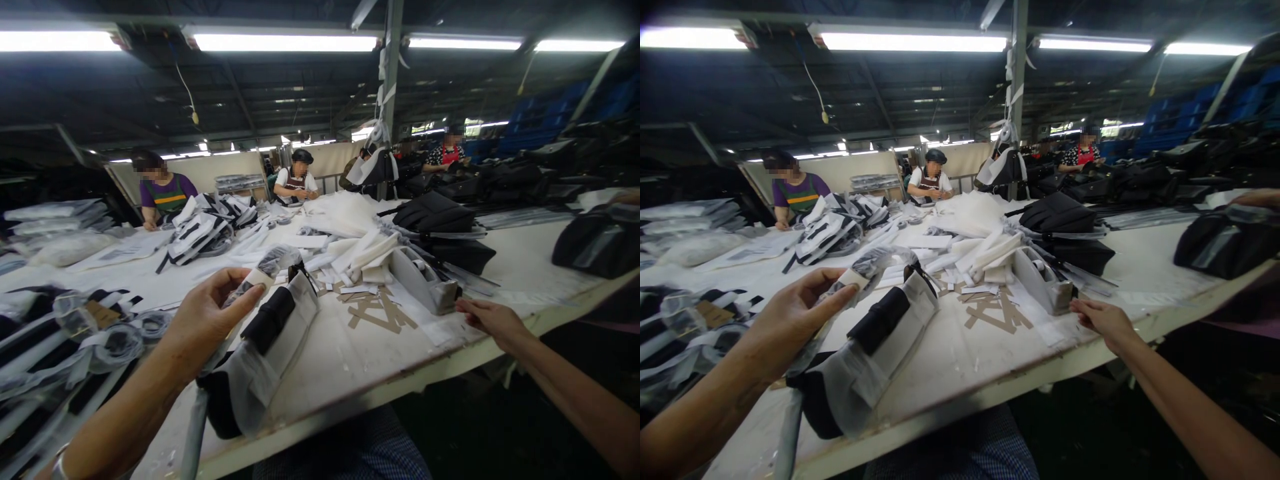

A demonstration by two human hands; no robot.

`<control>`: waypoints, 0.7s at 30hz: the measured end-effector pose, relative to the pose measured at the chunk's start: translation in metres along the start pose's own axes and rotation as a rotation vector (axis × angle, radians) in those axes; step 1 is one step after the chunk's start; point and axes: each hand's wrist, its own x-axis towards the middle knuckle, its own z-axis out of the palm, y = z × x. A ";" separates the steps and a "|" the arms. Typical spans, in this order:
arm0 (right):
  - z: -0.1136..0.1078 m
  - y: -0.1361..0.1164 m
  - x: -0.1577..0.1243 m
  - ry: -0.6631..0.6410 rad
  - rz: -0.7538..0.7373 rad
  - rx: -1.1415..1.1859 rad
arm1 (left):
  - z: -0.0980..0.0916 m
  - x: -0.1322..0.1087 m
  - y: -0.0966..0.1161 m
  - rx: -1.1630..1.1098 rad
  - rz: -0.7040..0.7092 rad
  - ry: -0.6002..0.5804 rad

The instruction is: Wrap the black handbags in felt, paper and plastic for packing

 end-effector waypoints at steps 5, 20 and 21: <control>0.010 0.001 -0.018 -0.097 -0.006 -0.028 | 0.000 0.000 -0.002 -0.020 0.016 -0.022; 0.191 -0.182 -0.174 -0.877 -0.361 0.427 | 0.021 -0.006 -0.007 0.058 0.254 0.071; 0.199 -0.186 -0.176 -0.884 -0.350 0.422 | 0.022 -0.007 -0.008 0.070 0.270 0.081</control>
